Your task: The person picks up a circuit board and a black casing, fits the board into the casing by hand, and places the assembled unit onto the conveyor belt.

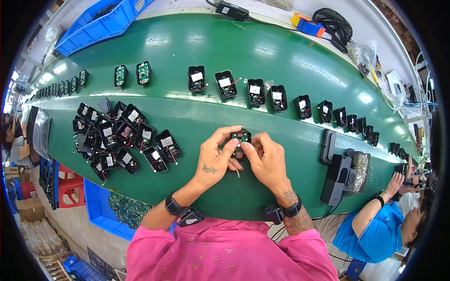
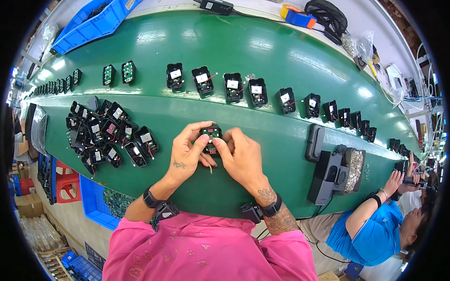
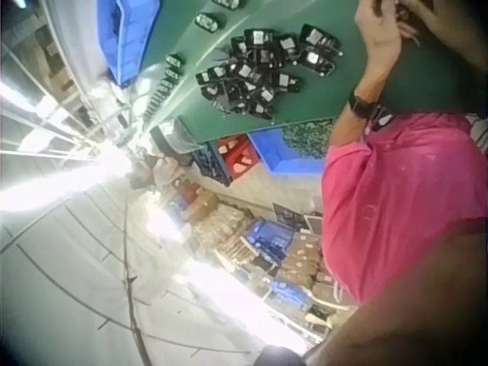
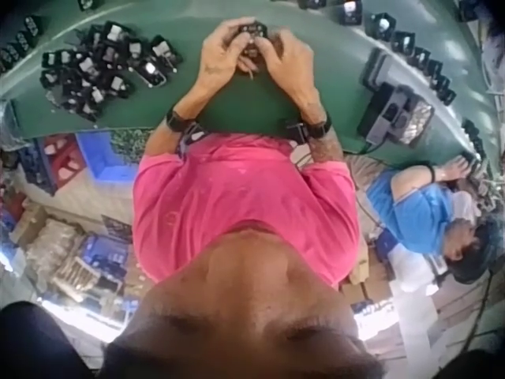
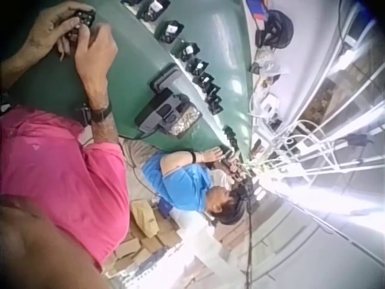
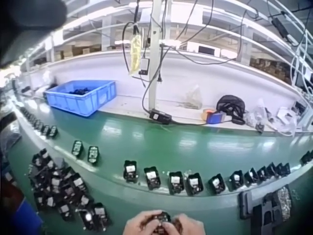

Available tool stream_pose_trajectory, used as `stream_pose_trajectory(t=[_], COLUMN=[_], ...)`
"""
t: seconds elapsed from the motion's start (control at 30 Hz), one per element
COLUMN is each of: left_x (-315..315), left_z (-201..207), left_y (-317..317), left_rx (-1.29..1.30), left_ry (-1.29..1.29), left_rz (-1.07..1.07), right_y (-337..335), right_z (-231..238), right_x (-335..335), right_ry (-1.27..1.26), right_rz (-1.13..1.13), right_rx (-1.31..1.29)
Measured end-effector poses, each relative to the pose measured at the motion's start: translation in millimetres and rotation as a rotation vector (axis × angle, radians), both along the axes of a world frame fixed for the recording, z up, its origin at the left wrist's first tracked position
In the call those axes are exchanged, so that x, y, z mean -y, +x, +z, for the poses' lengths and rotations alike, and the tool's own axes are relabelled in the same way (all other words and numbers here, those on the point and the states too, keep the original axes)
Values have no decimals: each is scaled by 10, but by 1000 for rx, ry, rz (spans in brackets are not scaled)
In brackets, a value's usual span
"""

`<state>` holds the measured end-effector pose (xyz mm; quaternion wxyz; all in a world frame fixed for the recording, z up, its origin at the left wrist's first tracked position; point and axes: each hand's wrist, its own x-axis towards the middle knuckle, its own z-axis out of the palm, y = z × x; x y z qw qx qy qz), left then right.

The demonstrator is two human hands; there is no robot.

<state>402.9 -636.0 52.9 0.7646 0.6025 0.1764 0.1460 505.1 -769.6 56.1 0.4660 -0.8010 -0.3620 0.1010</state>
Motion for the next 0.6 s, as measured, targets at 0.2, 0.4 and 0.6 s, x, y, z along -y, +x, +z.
stream_pose_trajectory(t=[0.2,0.4,0.6], left_x=[55,139,147], left_z=[-46,-81,-76], left_y=[25,74,123], left_rx=[-11,32,83], left_ry=[1,42,98], left_rz=[10,71,161], right_y=[-77,-33,-29], right_z=[9,-88,-132], right_x=[-54,-90,-160], right_ry=[147,212,243], right_rz=[103,68,38], right_rx=[-119,-45,-57])
